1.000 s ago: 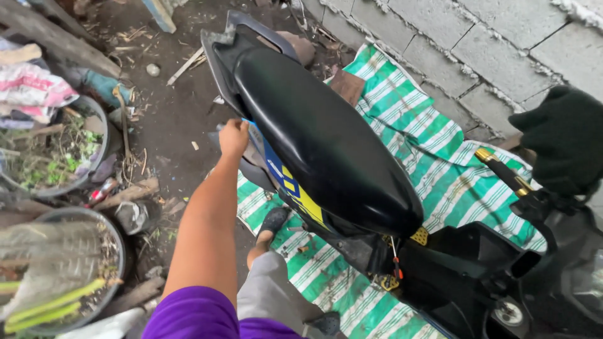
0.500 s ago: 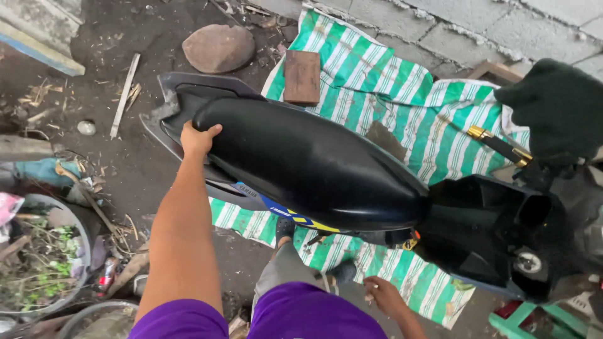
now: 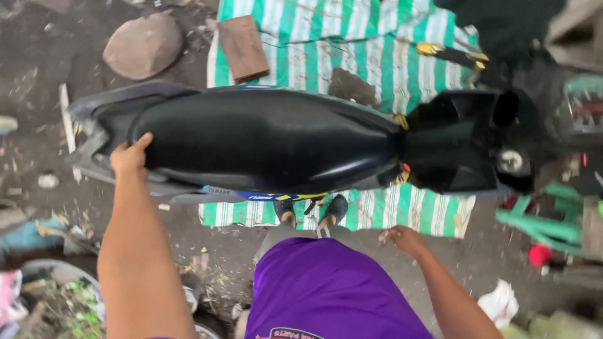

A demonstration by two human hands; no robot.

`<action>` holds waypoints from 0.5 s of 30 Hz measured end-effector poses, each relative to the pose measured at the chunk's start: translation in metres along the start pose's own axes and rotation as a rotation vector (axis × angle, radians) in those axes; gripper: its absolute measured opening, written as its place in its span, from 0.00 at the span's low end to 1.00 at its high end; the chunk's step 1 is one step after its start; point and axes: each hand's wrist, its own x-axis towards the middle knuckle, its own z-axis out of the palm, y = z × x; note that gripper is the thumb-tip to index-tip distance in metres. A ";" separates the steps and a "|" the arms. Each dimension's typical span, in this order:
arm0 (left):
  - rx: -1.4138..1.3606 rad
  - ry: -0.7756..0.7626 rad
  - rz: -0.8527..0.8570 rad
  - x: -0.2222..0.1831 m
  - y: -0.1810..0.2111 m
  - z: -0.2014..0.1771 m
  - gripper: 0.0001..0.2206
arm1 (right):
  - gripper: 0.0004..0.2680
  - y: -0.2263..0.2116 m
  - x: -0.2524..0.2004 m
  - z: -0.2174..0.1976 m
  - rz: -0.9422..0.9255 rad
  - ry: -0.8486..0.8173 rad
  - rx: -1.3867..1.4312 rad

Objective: The person removes screws from a motorcycle using a screwdriver, lifts the seat, and detaches the plastic side panels from the frame.

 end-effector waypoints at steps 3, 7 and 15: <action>-0.119 0.116 -0.081 0.000 0.006 -0.003 0.35 | 0.15 0.009 0.007 0.014 -0.050 0.042 0.005; -0.232 0.178 -0.122 0.002 0.006 -0.010 0.41 | 0.19 0.042 0.022 -0.014 0.128 0.345 0.089; 0.718 -0.077 0.075 0.005 0.041 -0.029 0.37 | 0.20 0.023 0.045 -0.183 0.387 0.890 0.514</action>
